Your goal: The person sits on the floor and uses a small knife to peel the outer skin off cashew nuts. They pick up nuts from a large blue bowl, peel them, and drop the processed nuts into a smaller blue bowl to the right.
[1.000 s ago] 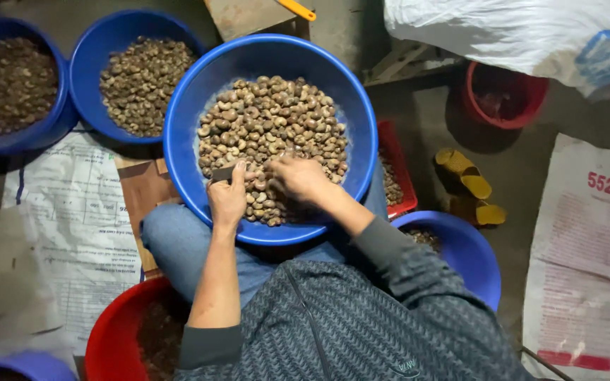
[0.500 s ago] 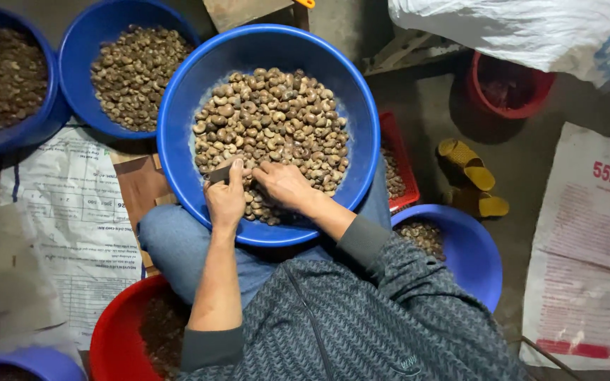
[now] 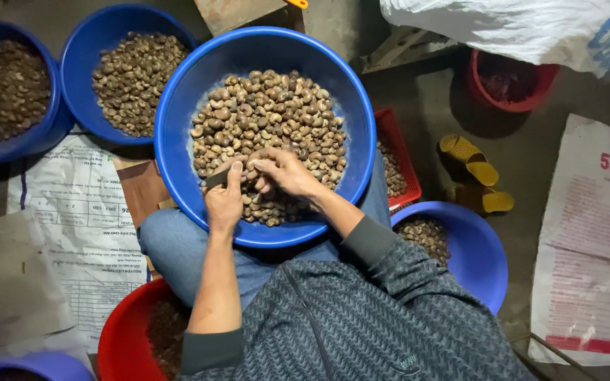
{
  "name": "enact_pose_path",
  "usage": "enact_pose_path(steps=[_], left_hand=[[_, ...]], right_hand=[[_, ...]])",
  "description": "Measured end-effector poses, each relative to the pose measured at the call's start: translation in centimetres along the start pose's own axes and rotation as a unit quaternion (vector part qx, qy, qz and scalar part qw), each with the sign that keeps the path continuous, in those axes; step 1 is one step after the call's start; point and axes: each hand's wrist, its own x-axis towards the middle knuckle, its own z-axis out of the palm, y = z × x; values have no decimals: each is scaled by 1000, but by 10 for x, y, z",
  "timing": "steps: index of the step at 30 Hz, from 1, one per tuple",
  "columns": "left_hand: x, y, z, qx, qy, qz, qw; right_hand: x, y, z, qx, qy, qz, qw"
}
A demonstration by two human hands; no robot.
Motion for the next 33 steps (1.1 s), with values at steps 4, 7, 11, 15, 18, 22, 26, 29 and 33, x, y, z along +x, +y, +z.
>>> enact_pose_path(steps=[4, 7, 11, 15, 18, 22, 26, 29, 33], left_hand=[[0, 0, 1, -1, -26, 15, 1000], [2, 2, -2, -11, -49, 41, 998], [3, 0, -3, -25, -49, 45, 997], [4, -8, -2, -33, -42, 44, 998], [-4, 0, 5, -51, -35, 8, 998], [3, -16, -5, -106, -41, -96, 989], [5, -24, -6, -118, -20, -101, 988], [4, -14, -6, -108, -25, -81, 991], [4, -1, -10, -72, -26, -49, 996]], right_hand=[[-3, -5, 1, 34, 10, 17, 999], [-2, -3, 0, 69, 18, 24, 997], [-4, -9, 2, 75, 16, 22, 997], [-7, -15, 5, 60, 7, 6, 998], [-6, -12, 4, 57, 4, 1, 998], [-7, -14, 3, 53, 5, -7, 999], [-7, -13, 3, 50, 6, -16, 999], [-7, -12, 4, 42, 3, -22, 999], [-7, -19, 6, 36, -9, -29, 999]])
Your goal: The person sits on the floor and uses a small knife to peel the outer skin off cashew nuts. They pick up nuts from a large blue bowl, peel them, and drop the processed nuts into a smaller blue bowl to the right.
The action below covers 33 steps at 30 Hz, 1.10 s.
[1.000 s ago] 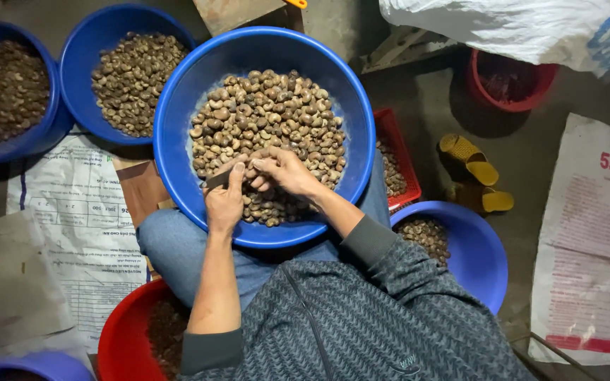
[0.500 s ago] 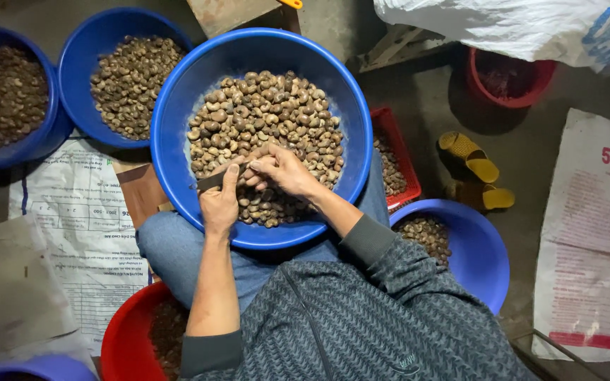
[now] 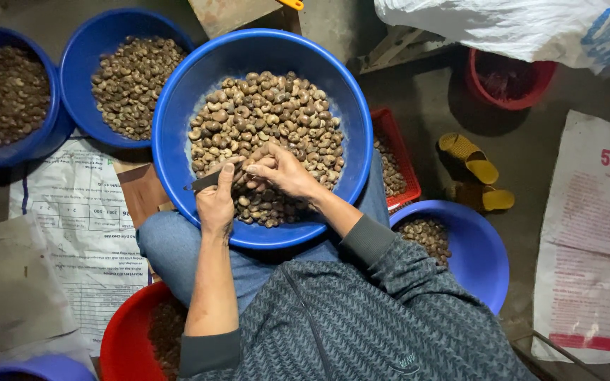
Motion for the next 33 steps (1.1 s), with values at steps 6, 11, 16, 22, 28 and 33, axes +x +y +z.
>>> enact_pose_path(steps=[6, 11, 16, 22, 28, 33], left_hand=[[2, -15, -5, 14, -16, -45, 999], [-1, -10, 0, -38, 10, -11, 999], [-3, -3, 1, -7, 17, 26, 999], [-3, 13, 5, 23, -9, 17, 1000], [-2, -1, 2, 20, 2, -27, 999], [0, 4, 3, 19, -18, -46, 999]], right_hand=[[3, 15, -6, 11, 7, 3, 1000], [2, 10, -3, 12, 12, 4, 1000], [0, -3, 1, 11, 13, 4, 1000], [3, 15, -8, 12, 25, -3, 1000], [1, 14, -5, -31, 27, -17, 999], [-6, 2, 3, -324, 61, -97, 939]])
